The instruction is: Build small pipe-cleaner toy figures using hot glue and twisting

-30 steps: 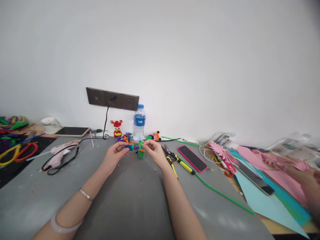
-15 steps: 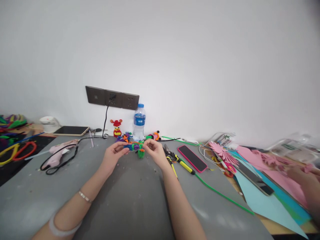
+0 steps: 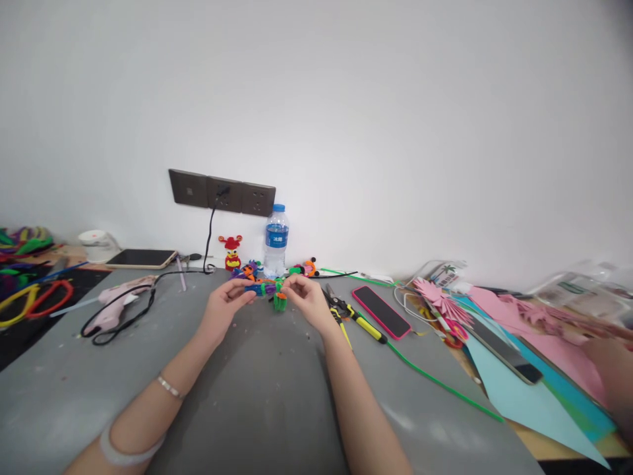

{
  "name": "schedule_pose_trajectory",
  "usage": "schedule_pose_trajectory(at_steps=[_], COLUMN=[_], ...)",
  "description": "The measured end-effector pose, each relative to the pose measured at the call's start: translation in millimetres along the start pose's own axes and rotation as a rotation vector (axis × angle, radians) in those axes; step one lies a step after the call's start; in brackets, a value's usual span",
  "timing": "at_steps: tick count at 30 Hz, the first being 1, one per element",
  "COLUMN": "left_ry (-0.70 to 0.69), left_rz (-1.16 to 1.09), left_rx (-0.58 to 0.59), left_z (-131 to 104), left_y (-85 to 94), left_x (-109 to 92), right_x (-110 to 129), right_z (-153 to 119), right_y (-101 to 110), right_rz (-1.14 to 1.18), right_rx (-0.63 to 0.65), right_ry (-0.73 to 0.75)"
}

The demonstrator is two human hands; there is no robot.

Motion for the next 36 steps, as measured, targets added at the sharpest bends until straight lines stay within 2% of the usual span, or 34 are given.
schedule_pose_trajectory(at_steps=[19,29,36], left_ry=[0.034,-0.006,-0.003], left_rz=[-0.025,0.073,0.046], left_rx=[0.054,0.038,0.008], left_z=[-0.1,-1.3,-3.2], left_y=[0.2,0.8,-1.1], left_x=[-0.2,-3.2,-2.9], right_x=[3.7,12.3,14.0], right_z=[-1.0,-2.6,-3.4], right_y=[3.0,4.0,4.2], right_rz=[0.029,-0.055,-0.1], right_rx=[0.01,0.012,-0.01], right_ry=[0.0,0.022,0.053])
Point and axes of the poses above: each hand's wrist, its own z-axis towards the middle knuckle, its own y-axis out of the back of the hand, x = y × z, the point moved 3 cm from there along z, towards the middle knuckle, and after that the axes turned 1 degree about y, right-handed, at the moved point
